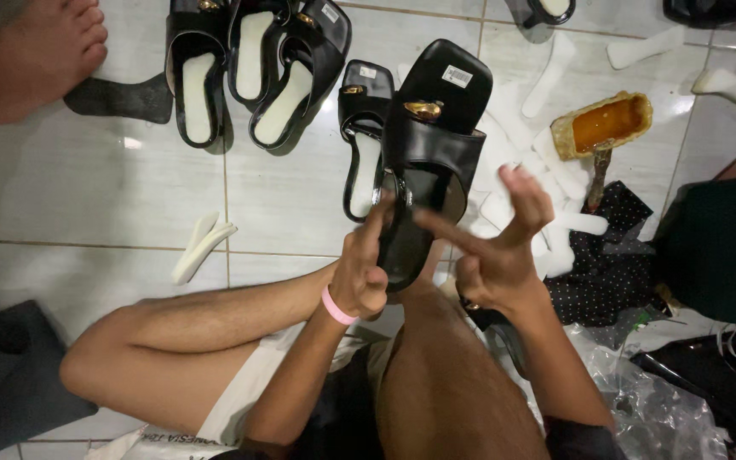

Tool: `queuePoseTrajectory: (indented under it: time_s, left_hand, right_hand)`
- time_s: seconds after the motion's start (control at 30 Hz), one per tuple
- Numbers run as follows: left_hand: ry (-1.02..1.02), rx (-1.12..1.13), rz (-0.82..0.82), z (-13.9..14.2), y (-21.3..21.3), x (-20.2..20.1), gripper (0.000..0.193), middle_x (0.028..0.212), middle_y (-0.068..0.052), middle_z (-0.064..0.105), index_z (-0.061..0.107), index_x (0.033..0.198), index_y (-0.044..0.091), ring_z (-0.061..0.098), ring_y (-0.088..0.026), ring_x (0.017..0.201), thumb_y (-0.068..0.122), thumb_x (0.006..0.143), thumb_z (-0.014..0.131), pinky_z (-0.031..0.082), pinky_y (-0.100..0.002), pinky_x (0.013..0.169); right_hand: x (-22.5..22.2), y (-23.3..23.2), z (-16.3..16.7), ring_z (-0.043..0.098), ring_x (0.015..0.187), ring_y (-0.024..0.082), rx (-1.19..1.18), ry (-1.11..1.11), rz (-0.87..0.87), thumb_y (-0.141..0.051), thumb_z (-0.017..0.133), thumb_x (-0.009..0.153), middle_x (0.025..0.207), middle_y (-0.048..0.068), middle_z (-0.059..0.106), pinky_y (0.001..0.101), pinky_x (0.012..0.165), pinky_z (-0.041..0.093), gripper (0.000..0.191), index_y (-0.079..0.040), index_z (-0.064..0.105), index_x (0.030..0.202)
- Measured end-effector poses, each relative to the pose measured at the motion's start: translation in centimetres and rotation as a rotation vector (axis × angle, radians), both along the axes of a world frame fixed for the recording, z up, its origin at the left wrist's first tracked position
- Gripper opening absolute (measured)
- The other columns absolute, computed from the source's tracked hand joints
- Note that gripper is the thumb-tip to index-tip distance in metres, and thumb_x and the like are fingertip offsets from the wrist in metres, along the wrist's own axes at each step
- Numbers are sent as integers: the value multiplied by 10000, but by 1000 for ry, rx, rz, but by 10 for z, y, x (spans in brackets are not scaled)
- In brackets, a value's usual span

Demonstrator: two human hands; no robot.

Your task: The person sits on the floor and inspects a black slipper, turning it over to examine the sole and upper. They repeatedly rub the insole and upper with their fingers while handling the slipper one at a time.

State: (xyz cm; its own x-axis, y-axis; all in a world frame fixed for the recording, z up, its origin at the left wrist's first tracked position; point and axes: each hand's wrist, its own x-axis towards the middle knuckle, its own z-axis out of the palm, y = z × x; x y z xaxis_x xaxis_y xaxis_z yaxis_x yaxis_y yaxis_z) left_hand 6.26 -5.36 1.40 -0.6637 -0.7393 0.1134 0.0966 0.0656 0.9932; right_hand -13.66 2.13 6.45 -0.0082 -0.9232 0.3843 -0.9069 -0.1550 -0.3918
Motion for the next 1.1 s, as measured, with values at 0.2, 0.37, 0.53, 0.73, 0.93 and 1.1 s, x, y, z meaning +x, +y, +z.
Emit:
queuePoseTrajectory:
  time_s: [0.2, 0.37, 0.53, 0.73, 0.93, 1.1]
  left_hand:
    - [33, -71, -16, 1, 0, -3, 1122, 1389, -295, 627, 254, 1574, -94, 687, -420, 1291, 858, 983, 209, 576, -429, 1081]
    - [-15, 58, -39, 6, -2, -1, 1235, 1255, -259, 694, 238, 1561, -116, 750, -374, 1122, 920, 889, 200, 608, -379, 912]
    - [-9, 7, -7, 6, -4, 3, 1218, 1335, -254, 682, 265, 1585, -72, 729, -361, 1232, 938, 909, 183, 605, -385, 1012]
    - [-12, 137, -21, 7, -1, 1, 1295, 1166, -216, 726, 293, 1570, -73, 765, -314, 1042, 976, 812, 244, 606, -352, 846]
    - [-15, 112, -10, 20, -6, 3, 1260, 1252, -226, 716, 325, 1564, -57, 751, -324, 1146, 973, 843, 244, 598, -373, 927]
    - [-33, 163, -14, 26, -12, 2, 1313, 1238, -204, 722, 286, 1547, -48, 752, -300, 1159, 1004, 773, 150, 637, -350, 936]
  right_hand:
    - [0, -23, -1, 130, 1525, 310, 20, 223, -107, -416, 341, 1148, 1649, 160, 200, 476, 1236, 143, 516, -314, 805, 1349]
    - [7, -21, 1, 129, 1518, 314, 55, 222, -82, -422, 343, 1133, 1657, 149, 204, 484, 1227, 140, 514, -342, 800, 1353]
    - [11, -2, 1, 137, 1494, 324, 68, 27, 22, -429, 373, 1068, 1617, 142, 237, 476, 1257, 128, 474, -342, 778, 1297]
    - [2, -13, -4, 153, 1531, 361, 72, 11, -72, -304, 291, 1110, 1643, 193, 203, 504, 1302, 116, 551, -293, 760, 1399]
    - [9, -17, -6, 168, 1502, 322, 25, 197, -70, -412, 424, 1110, 1603, 145, 242, 456, 1230, 149, 441, -372, 797, 1343]
    - [20, -3, -8, 136, 1485, 306, -22, 58, 63, -482, 373, 1066, 1589, 122, 235, 474, 1260, 153, 455, -395, 768, 1275]
